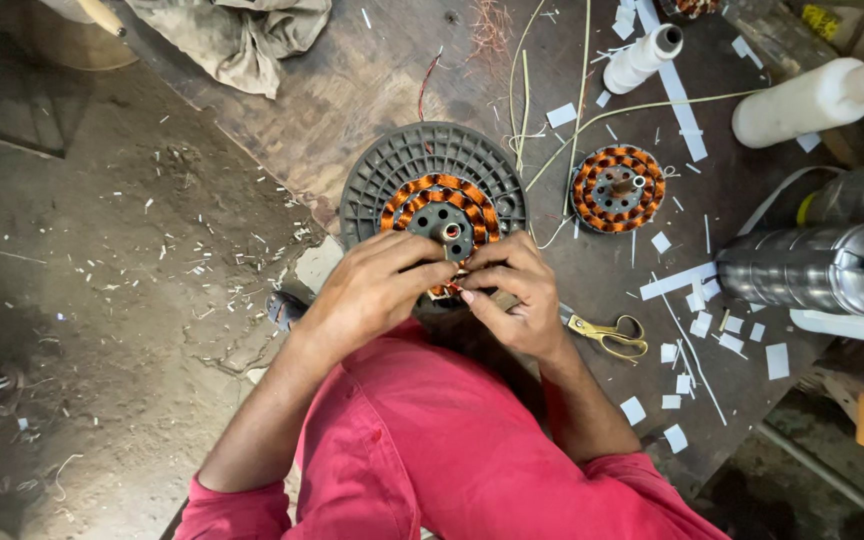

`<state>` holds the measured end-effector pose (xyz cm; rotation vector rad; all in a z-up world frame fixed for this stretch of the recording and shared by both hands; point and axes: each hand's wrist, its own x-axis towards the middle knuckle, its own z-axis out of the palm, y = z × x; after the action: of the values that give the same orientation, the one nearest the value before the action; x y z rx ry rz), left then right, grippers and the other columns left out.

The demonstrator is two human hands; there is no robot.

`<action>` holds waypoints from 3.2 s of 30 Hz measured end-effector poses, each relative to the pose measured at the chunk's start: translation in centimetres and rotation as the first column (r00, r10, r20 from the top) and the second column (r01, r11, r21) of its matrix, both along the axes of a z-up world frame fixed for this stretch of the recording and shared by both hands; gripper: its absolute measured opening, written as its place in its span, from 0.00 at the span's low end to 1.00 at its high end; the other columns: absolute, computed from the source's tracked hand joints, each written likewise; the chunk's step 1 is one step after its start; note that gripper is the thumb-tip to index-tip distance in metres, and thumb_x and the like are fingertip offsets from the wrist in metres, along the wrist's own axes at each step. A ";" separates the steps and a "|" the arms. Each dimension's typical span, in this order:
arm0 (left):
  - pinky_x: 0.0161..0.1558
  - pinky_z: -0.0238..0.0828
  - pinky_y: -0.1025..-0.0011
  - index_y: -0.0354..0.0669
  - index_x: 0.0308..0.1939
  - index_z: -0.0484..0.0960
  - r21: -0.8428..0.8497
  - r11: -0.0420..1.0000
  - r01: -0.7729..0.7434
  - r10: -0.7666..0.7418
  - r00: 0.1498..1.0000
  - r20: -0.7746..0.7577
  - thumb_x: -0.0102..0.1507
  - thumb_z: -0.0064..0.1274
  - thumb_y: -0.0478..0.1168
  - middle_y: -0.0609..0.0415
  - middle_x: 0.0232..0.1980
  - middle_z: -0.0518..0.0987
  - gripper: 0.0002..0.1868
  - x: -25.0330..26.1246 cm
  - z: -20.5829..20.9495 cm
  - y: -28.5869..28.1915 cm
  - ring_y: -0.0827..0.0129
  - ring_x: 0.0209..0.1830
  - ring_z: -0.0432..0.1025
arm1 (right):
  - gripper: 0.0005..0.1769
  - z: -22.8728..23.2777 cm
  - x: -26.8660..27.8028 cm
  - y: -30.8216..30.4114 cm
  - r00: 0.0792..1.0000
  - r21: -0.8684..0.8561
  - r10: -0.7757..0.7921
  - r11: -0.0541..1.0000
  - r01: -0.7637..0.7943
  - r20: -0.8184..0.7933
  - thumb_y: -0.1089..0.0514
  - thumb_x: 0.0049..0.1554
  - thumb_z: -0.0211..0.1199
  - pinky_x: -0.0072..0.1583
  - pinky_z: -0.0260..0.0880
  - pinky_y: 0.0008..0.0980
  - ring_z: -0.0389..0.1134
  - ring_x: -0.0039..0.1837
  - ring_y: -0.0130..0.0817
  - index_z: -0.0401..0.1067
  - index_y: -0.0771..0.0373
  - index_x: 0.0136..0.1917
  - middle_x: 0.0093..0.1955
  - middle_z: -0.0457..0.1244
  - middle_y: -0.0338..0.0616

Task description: The person winds thin white wire around the slots of a circular motor stator, using their hands to guide and secure the wire. They use scissors to cut the wire and a small wooden stick to push the wire into place. The person works on a single stator throughout the clip.

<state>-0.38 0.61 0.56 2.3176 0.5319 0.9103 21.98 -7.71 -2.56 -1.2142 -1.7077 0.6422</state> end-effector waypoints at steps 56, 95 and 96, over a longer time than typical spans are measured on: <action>0.55 0.56 0.63 0.52 0.49 0.81 0.287 0.957 -0.034 0.143 0.919 -0.368 0.59 0.58 0.38 0.63 0.48 0.76 0.14 2.0 0.0 -2.4 0.72 0.49 0.72 | 0.10 -0.6 1.5 0.5 0.997 0.003 0.065 0.998 -0.065 -0.039 0.64 0.44 0.73 0.56 0.68 0.39 0.68 0.54 0.42 0.76 0.63 0.41 0.52 0.68 0.46; 0.78 0.41 0.42 0.33 0.75 0.59 -0.115 0.918 -0.380 0.359 0.918 -0.166 0.45 0.76 0.59 0.39 0.75 0.65 0.64 -0.6 -3.2 -1.4 0.47 0.80 0.57 | 0.15 -0.4 -1.3 0.4 0.977 -0.029 -0.204 0.979 0.203 -0.066 0.72 0.55 0.56 0.58 0.71 0.32 0.69 0.62 0.42 0.71 0.68 0.56 0.62 0.65 0.53; 0.78 0.41 0.43 0.34 0.75 0.60 -0.108 0.910 -0.401 0.383 0.910 -0.159 0.45 0.76 0.59 0.39 0.75 0.65 0.63 -0.3 -3.4 -1.7 0.48 0.80 0.57 | 0.15 0.0 -1.2 0.4 0.985 -0.008 -0.172 0.985 0.172 0.016 0.72 0.54 0.58 0.62 0.69 0.36 0.67 0.63 0.44 0.73 0.67 0.55 0.63 0.64 0.53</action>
<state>-0.65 -1.09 -2.83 2.1917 1.1160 0.8648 20.78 -7.33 -2.60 -1.3598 -1.5926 0.5380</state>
